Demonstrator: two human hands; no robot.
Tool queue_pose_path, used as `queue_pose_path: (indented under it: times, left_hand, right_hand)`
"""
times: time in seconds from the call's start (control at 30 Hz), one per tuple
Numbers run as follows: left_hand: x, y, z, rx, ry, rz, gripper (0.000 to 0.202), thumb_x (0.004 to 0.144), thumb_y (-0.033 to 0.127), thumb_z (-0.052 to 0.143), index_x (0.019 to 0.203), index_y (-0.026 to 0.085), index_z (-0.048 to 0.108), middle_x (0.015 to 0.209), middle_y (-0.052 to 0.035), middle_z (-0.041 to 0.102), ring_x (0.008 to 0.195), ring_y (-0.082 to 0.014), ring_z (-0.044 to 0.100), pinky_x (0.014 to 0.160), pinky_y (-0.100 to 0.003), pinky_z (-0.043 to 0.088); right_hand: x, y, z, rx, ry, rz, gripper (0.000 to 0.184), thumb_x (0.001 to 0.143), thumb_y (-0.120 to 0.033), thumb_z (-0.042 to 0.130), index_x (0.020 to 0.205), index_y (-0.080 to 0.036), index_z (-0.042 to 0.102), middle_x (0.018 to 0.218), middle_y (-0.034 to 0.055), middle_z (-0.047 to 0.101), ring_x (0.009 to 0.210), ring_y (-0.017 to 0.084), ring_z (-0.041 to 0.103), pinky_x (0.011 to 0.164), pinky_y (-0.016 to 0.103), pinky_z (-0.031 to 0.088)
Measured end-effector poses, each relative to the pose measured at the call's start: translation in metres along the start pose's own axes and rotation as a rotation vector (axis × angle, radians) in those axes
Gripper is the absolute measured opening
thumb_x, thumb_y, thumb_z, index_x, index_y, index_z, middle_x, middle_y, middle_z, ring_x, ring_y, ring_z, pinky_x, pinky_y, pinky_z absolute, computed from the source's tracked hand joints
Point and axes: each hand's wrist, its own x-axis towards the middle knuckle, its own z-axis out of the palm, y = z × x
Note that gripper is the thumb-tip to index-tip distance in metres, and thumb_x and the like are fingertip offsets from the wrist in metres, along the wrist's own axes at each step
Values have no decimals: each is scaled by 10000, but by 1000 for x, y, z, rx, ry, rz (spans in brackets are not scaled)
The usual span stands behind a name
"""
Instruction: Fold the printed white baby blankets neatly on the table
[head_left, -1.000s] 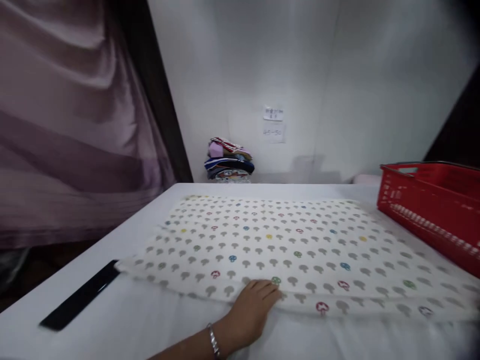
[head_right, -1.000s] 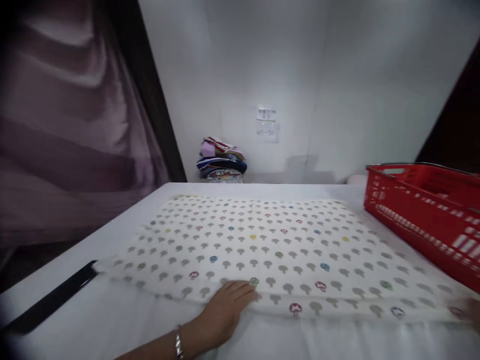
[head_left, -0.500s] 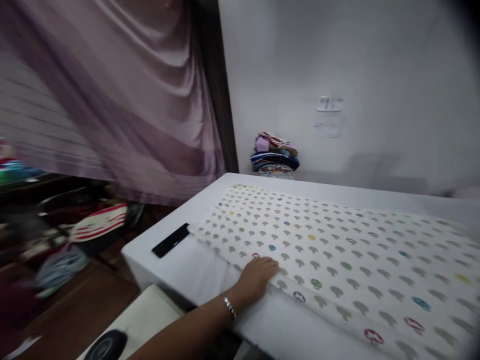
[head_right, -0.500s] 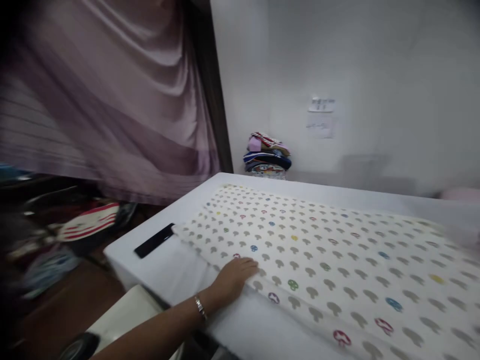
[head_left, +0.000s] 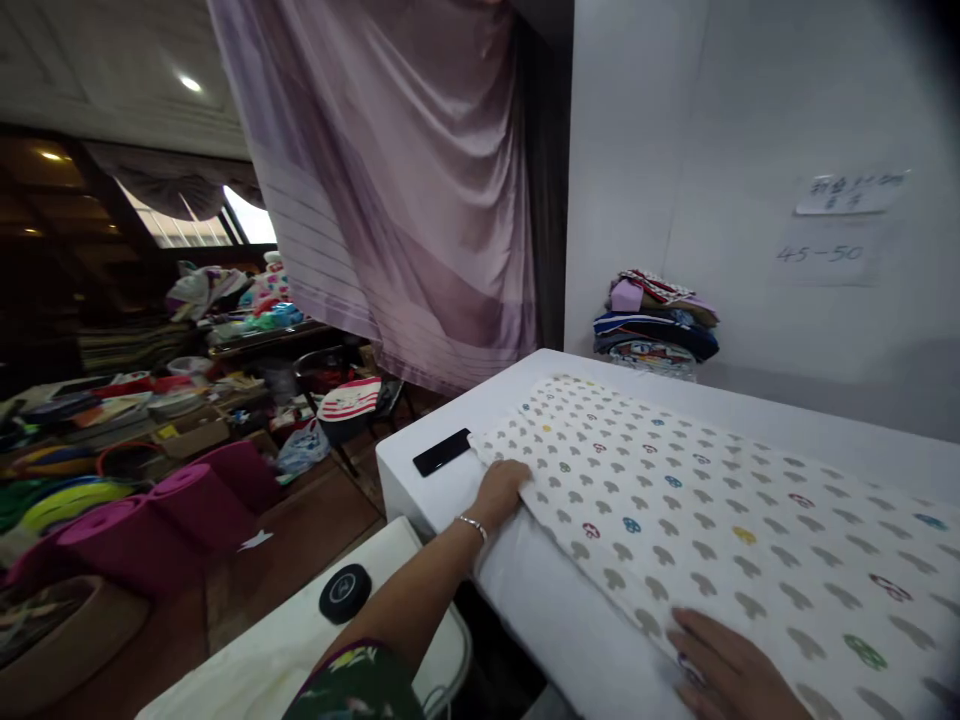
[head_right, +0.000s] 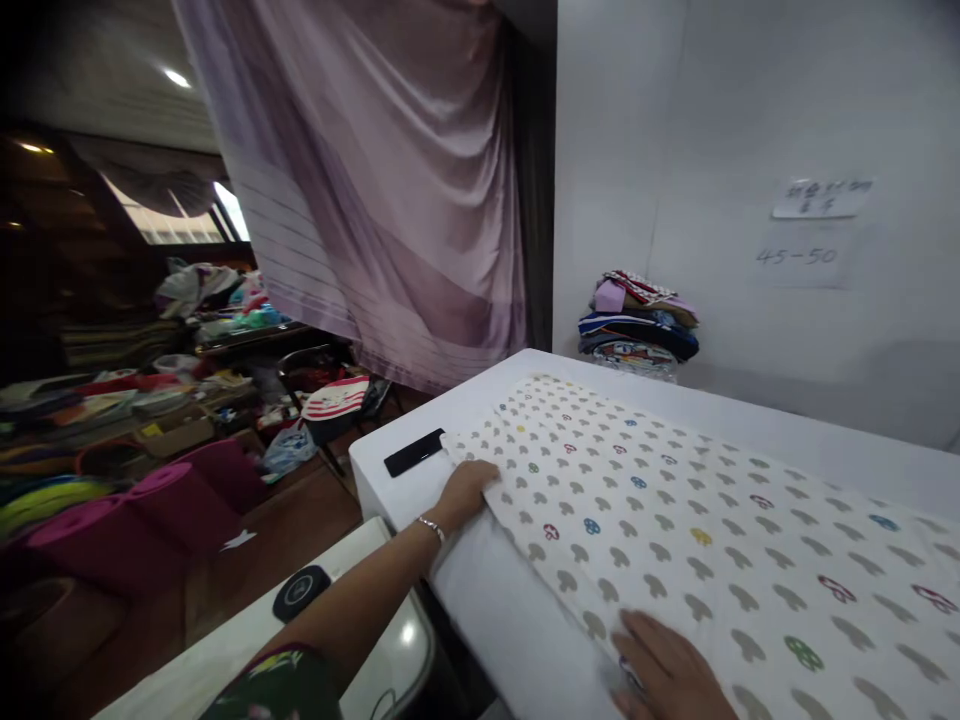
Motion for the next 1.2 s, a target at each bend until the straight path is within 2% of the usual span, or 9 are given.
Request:
queue_pose_path:
  times: [0.1,0.2,0.3,0.4,0.57,0.7,0.87,1.0,1.2]
  left_hand:
    - [9,-27,-6,40,34,-114,254,785,120,485,962,201,649,1012,-58,658,1023,-194,547,925,-335,356]
    - [15,-48,-13,72,81,-240,248,801,109,444,907,170,660,979,-97,657,1021,-223,545,898,-362,363]
    - [16,-62,-19,77,131,-331,263,812,102,419,902,169,658,1016,-104,643,1069,-233,516,870,-350,378]
    - [14,-70,-22,52,187,-409,265,816,107,414,924,169,648,1114,-100,606,1118,-234,484,868,-328,384]
    - [10,-71,-16,-70,276,-583,310,845,189,410,1110,147,564,1177,-115,567,1000,-193,570,819,-282,425]
    - [13,-66,-12,-197,274,-693,321,871,244,387,1144,132,515,1026,-99,650,918,-165,618,769,-242,444]
    - [25,-59,-12,-253,231,-789,441,856,415,440,1176,113,470,1028,-147,657,950,-236,624,748,-297,455]
    - [36,-50,-15,-230,218,-827,441,813,287,500,1212,106,447,1067,-181,640,990,-275,609,785,-342,444]
    - [32,-54,-25,-182,336,-807,462,824,146,384,1285,170,400,1287,-144,511,1096,-251,549,891,-350,412]
  right_hand:
    - [41,-22,5,-26,-72,-11,383,826,-394,556,1186,-271,590,1176,80,611,1001,247,600,809,349,516]
    - [72,-40,18,-90,-166,89,359,815,-223,527,1168,-218,591,1052,105,633,895,238,609,747,353,513]
    - [95,-53,35,-170,-259,207,367,799,-102,474,1129,-193,606,1001,112,621,842,232,599,717,347,497]
    - [110,-60,46,-203,-296,267,406,795,-40,433,1133,-190,602,1029,114,604,896,238,582,728,329,478]
    - [122,-64,49,-208,-343,320,505,745,32,401,1157,-189,592,1061,108,591,922,231,566,719,304,465]
    - [122,-65,49,-213,-356,310,527,732,46,387,1159,-183,594,1071,108,596,942,237,559,722,298,463]
    - [118,-61,52,-200,-299,270,525,739,41,354,1153,-173,595,1063,113,607,920,230,567,708,289,464]
    - [119,-57,52,-152,-321,281,528,736,27,363,1158,-192,593,1092,109,608,913,222,581,718,283,463]
    - [124,-65,50,-47,-425,259,561,723,5,387,1206,-228,555,1130,93,593,866,198,608,678,258,452]
